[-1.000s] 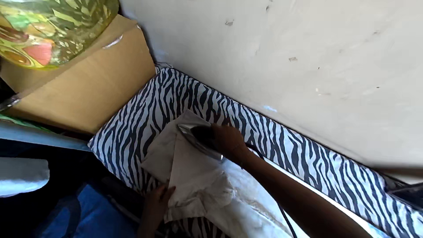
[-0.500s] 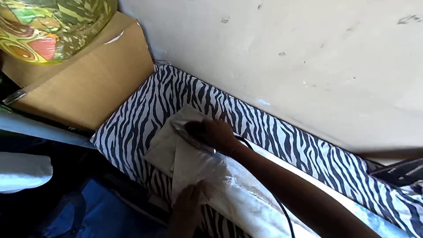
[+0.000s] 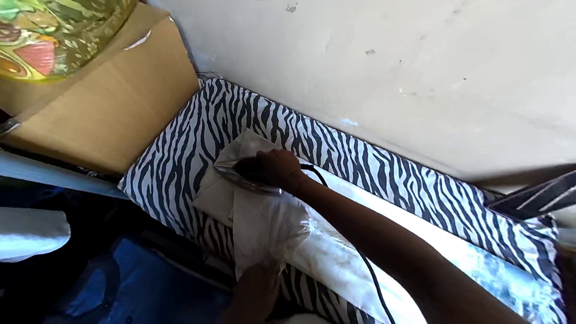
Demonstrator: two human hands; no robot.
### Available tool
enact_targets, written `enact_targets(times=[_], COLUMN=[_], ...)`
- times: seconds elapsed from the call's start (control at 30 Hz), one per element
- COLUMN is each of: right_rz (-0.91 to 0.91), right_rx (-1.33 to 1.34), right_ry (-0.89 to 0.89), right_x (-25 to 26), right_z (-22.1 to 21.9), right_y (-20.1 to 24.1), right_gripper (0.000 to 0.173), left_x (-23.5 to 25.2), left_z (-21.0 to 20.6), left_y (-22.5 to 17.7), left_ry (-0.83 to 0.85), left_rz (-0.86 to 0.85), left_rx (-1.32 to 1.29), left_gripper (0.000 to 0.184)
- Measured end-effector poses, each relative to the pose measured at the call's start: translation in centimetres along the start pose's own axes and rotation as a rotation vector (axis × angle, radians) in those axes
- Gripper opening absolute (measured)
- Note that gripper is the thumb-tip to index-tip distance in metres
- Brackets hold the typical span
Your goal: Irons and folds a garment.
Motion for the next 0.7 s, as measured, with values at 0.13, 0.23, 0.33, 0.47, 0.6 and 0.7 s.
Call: enact_targets(times=[0.13,0.23,0.33,0.47,0.6,0.7], right_rz=[0.067,0.077,0.038,0.032,-0.142,-0.251], right_rx=[-0.019,-0.023,0.021,0.031,0.159,0.147], right_ry=[0.031,0.012,-0.007,0.078,-0.003,0.189], right_x=[-0.6,-1.1,-1.6,-3.7,-4.1,-10.0], right_z=[-0.5,-1.0,-1.1,-1.6,-1.5,-3.1], right_y=[0.4,0.0,-0.1,-0.9,-3.2,-6.4], right_gripper=[0.020,0.019,0.019,0.022,0.024,0.035], left_x=[-0.6,0.8,1.9,2.2,2.3,2.6], left_z=[1.0,0.4,1.0,1.0,0.6,4.6], left_y=[-2.3,-2.0,-1.3,-0.3,-1.0,0.0], left_ry=[-0.474,-0.418,-0.392,-0.250,0.201,0.137], left_rz=[-0.323,-0.322,-0.183,-0.011,0.069,0.077], left_rx=[0.112,0.054,-0.062,-0.152,-0.022,-0.068], left_gripper=[0.021,0.051,0.069,0.048,0.037,0.037])
Point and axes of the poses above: each hand's wrist, its own x-axis towards the middle knuckle, its own z-axis out of the back of the hand, y = z × x, the point moved 8 cm from there along x, towards the middle knuckle, and after that the axes turned 10 degrees about -x, right-handed, at the moved point
